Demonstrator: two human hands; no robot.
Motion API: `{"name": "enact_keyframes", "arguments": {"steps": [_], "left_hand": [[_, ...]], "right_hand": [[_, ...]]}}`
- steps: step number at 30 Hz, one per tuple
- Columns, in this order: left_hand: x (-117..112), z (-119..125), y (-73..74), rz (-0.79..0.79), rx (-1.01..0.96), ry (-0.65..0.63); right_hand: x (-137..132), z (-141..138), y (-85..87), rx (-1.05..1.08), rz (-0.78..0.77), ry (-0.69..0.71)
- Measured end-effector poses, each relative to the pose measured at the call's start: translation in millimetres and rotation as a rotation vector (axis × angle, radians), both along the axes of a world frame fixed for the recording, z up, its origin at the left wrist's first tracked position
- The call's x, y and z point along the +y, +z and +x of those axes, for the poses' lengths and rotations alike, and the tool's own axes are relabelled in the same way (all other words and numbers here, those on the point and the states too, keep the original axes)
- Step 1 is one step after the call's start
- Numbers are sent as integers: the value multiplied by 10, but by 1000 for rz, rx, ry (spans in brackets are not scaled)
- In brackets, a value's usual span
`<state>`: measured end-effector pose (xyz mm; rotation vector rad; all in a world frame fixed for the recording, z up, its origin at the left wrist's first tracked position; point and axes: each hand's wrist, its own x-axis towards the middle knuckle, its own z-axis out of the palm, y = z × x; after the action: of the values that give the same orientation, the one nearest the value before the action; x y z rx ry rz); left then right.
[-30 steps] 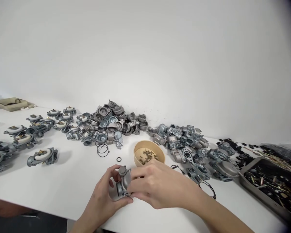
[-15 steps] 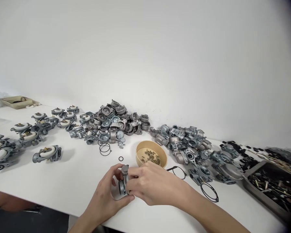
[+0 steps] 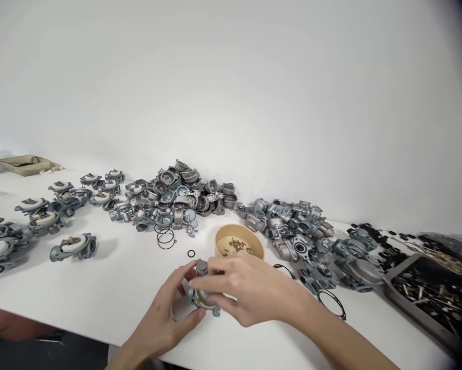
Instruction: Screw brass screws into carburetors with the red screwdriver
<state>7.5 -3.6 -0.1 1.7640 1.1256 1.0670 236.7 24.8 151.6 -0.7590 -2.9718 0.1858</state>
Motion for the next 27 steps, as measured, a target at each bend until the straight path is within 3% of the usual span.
{"name": "enact_keyframes", "arguments": {"steps": [6,10,17,22,27], "left_hand": [[2,-53,110,-88,9,-116],[-2,35,134,-42,23,-56],[32,-18,79,19,55,-72],[21,-51,53,24,59,-50],[23,-11,54,48,94,-59]], "right_hand": [[86,400,216,212,16,-137],[77,602,337,346,106,-203],[22,581,360,669,361,-350],[26,378,253,930,278,-243],[29,258,184,921,94,-143]]}}
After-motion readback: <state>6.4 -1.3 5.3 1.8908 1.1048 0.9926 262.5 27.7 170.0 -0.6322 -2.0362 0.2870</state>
